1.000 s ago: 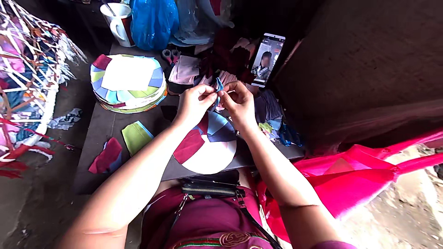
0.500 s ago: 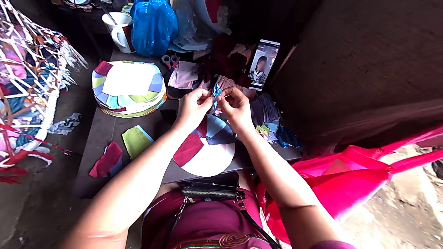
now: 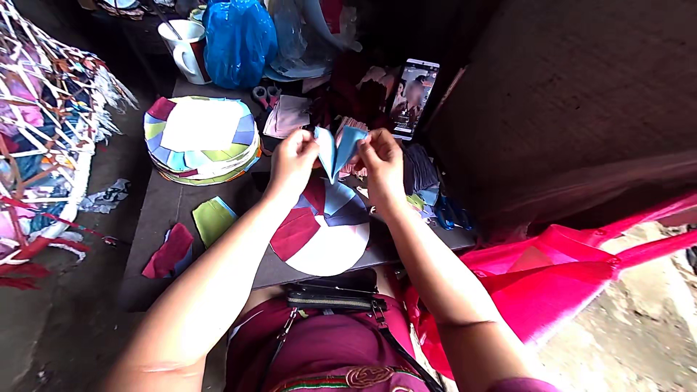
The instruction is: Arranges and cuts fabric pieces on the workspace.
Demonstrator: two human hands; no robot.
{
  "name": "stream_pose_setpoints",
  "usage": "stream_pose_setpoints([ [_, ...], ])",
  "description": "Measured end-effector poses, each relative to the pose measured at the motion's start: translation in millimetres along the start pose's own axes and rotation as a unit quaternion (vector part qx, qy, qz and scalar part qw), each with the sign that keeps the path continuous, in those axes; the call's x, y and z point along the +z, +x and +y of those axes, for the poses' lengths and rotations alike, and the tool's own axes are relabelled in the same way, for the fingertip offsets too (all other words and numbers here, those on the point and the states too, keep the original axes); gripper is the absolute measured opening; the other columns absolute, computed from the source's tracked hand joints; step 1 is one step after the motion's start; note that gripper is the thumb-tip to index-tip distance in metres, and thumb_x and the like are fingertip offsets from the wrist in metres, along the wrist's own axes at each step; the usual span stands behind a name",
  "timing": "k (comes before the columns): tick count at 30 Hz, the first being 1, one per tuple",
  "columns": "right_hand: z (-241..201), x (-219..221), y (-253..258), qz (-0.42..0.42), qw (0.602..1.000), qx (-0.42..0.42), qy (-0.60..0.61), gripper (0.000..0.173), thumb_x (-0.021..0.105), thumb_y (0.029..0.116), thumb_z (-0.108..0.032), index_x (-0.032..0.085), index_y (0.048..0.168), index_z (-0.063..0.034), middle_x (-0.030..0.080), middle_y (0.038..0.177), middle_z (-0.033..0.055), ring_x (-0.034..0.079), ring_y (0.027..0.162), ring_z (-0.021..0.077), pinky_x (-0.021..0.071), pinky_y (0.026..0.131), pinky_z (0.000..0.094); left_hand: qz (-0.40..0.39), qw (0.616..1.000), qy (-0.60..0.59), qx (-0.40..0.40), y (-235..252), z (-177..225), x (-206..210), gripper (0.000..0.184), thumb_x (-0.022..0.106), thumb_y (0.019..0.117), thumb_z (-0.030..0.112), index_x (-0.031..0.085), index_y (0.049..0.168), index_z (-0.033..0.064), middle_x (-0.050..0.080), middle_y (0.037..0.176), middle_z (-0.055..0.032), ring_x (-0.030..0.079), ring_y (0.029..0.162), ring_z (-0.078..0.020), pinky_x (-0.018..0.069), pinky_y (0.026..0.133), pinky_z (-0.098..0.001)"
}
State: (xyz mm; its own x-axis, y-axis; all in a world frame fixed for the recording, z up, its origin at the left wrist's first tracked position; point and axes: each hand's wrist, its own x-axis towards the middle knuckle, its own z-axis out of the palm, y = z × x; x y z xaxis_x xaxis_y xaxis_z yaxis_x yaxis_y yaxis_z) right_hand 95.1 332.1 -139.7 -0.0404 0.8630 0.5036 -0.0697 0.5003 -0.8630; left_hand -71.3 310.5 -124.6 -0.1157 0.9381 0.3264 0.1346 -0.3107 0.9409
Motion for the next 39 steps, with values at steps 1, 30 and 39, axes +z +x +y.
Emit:
stream_pose_setpoints([
  [1,0,-3,2,0.026,1.000,-0.005,0.012,0.005,0.049,0.1024,-0.008,0.054,0.101,-0.0054,0.060,0.075,-0.0056,0.060,0.063,0.0019,0.0547,0.062,0.0220,0.032,0.999,-0.021,-0.015,4,1,-4,0.022,0.049,0.1045,0.012,0.058,0.115,-0.0052,0.064,0.098,-0.0096,0.066,0.085,-0.0122,0.0577,0.080,-0.0345],
  [30,-4,-4,2,-0.062,0.995,-0.033,-0.070,0.023,0.050,0.1033,-0.008,0.066,0.115,0.0027,0.070,0.091,0.0013,0.062,0.069,0.0004,0.0526,0.063,0.0181,-0.194,0.979,-0.041,-0.038,-6,-9,18,0.024,0.052,0.1026,0.003,0.056,0.125,-0.0063,0.065,0.112,-0.0115,0.065,0.102,-0.0102,0.0542,0.094,-0.0308],
  [39,-9,-23,11,-0.155,0.982,0.107,-0.011,0.003,0.061,0.0972,-0.005,0.060,0.097,-0.0032,0.064,0.082,-0.0007,0.064,0.070,0.0039,0.0561,0.066,0.0221,-0.240,0.965,-0.027,-0.102,-12,5,14,0.011,0.048,0.1052,0.003,0.058,0.106,-0.0012,0.067,0.088,-0.0030,0.067,0.072,-0.0054,0.0577,0.068,-0.0211],
])
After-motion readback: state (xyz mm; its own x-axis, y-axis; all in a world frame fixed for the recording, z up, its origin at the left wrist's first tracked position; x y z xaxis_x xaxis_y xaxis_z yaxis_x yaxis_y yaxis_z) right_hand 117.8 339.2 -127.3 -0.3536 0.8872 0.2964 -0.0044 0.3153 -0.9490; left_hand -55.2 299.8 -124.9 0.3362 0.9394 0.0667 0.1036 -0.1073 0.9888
